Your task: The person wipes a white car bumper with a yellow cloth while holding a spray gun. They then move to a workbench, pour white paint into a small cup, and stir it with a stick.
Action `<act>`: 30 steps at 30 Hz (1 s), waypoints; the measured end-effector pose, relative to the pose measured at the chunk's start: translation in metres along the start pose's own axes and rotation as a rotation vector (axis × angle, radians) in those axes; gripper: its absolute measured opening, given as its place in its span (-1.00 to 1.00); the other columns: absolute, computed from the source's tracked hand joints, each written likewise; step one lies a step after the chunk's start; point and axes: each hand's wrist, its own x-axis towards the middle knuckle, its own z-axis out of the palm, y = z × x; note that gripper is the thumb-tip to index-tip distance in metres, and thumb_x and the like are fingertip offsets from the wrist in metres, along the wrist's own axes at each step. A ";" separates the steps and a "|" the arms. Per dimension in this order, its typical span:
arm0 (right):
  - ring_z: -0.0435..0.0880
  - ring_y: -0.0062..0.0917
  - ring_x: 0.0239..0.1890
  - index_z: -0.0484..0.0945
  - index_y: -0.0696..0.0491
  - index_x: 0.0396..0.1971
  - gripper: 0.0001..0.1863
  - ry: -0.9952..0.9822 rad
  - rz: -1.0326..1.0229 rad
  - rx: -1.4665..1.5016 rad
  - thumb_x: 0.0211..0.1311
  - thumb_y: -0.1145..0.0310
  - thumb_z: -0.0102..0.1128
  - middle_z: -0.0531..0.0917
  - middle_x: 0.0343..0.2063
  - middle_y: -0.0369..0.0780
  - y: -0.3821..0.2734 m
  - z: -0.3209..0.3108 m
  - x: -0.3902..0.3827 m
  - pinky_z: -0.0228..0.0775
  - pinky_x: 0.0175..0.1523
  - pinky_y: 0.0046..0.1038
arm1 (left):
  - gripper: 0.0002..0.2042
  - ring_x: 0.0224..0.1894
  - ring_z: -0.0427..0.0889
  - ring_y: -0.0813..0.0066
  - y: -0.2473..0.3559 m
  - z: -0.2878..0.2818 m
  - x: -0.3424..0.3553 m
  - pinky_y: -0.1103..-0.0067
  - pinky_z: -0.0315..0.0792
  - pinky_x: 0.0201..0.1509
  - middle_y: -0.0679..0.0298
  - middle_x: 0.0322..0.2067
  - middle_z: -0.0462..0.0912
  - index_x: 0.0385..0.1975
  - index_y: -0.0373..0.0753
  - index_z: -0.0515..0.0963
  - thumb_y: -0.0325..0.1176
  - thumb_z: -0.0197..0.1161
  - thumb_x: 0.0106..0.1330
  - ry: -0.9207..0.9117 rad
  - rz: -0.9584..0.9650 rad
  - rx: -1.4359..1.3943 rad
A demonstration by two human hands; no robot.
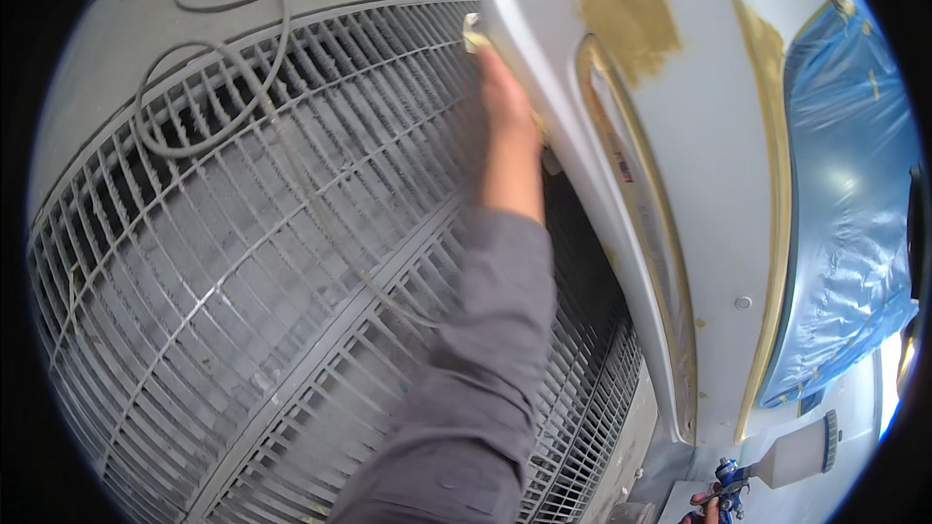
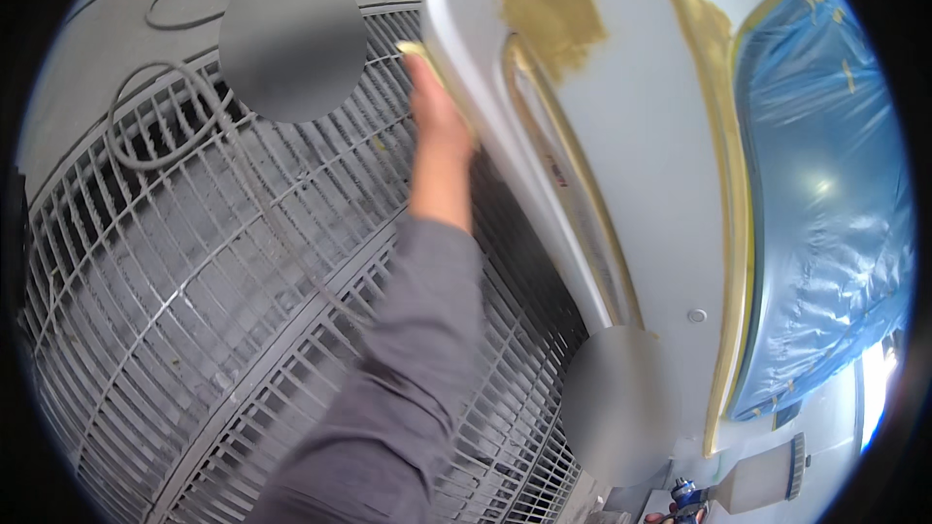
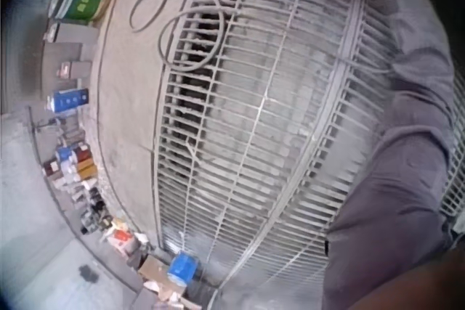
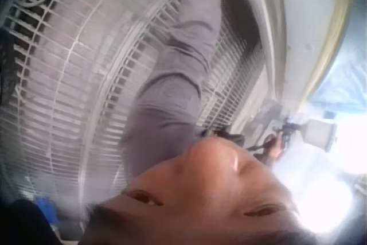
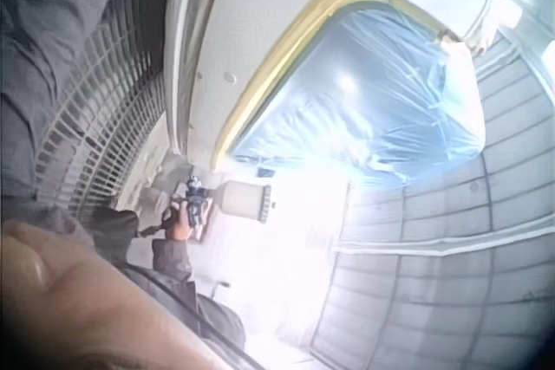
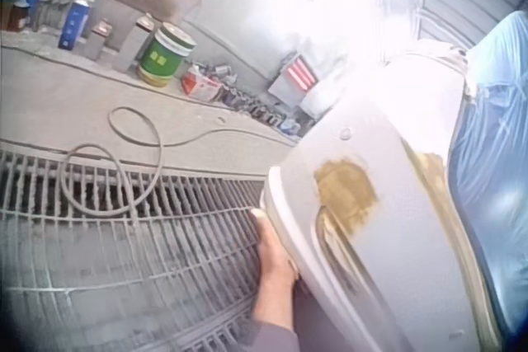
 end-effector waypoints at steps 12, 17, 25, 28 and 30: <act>0.51 -0.60 -0.56 0.46 0.15 0.18 -0.46 -0.325 -0.251 -0.065 0.53 -0.01 0.23 0.64 -0.11 -0.14 -0.044 0.068 -0.024 0.33 -0.58 -0.54 | -0.37 0.59 0.06 -0.22 -0.139 0.041 -0.239 0.15 -0.03 0.65 -0.29 0.55 0.04 0.54 -0.53 0.01 -0.14 -0.18 0.70 0.461 0.150 0.621; 0.52 -0.57 -0.56 0.45 0.14 0.18 -0.50 -0.392 -0.391 -0.091 0.57 0.01 0.16 0.62 -0.31 -0.21 -0.044 0.064 -0.016 0.37 -0.55 -0.52 | -0.37 0.59 0.07 -0.23 -0.097 0.031 -0.167 0.16 -0.02 0.65 -0.30 0.54 0.05 0.54 -0.55 0.01 -0.14 -0.20 0.71 0.347 0.338 0.521; 0.50 -0.55 -0.58 0.47 0.12 0.20 -0.51 -0.511 -0.333 -0.040 0.59 0.02 0.12 0.56 -0.53 -0.26 -0.009 0.049 -0.005 0.40 -0.53 -0.47 | -0.39 0.58 0.10 -0.24 -0.130 0.046 -0.233 0.12 0.05 0.61 -0.30 0.54 0.06 0.55 -0.51 0.00 -0.21 -0.14 0.68 0.492 0.341 0.717; 0.50 -0.54 -0.60 0.46 0.14 0.20 -0.50 -0.478 -0.417 -0.086 0.58 0.02 0.13 0.57 -0.55 -0.25 -0.010 0.069 -0.016 0.39 -0.55 -0.48 | -0.39 0.58 0.09 -0.23 -0.144 0.052 -0.259 0.12 0.03 0.63 -0.28 0.54 0.06 0.55 -0.49 0.00 -0.24 -0.12 0.66 0.518 0.249 0.711; 0.50 -0.54 -0.61 0.45 0.17 0.19 -0.48 -0.422 -0.487 -0.117 0.57 0.02 0.14 0.59 -0.54 -0.22 -0.013 0.087 -0.027 0.37 -0.58 -0.51 | -0.39 0.59 0.07 -0.21 -0.149 0.046 -0.262 0.14 0.00 0.64 -0.26 0.55 0.06 0.56 -0.48 0.00 -0.25 -0.12 0.66 0.512 0.222 0.694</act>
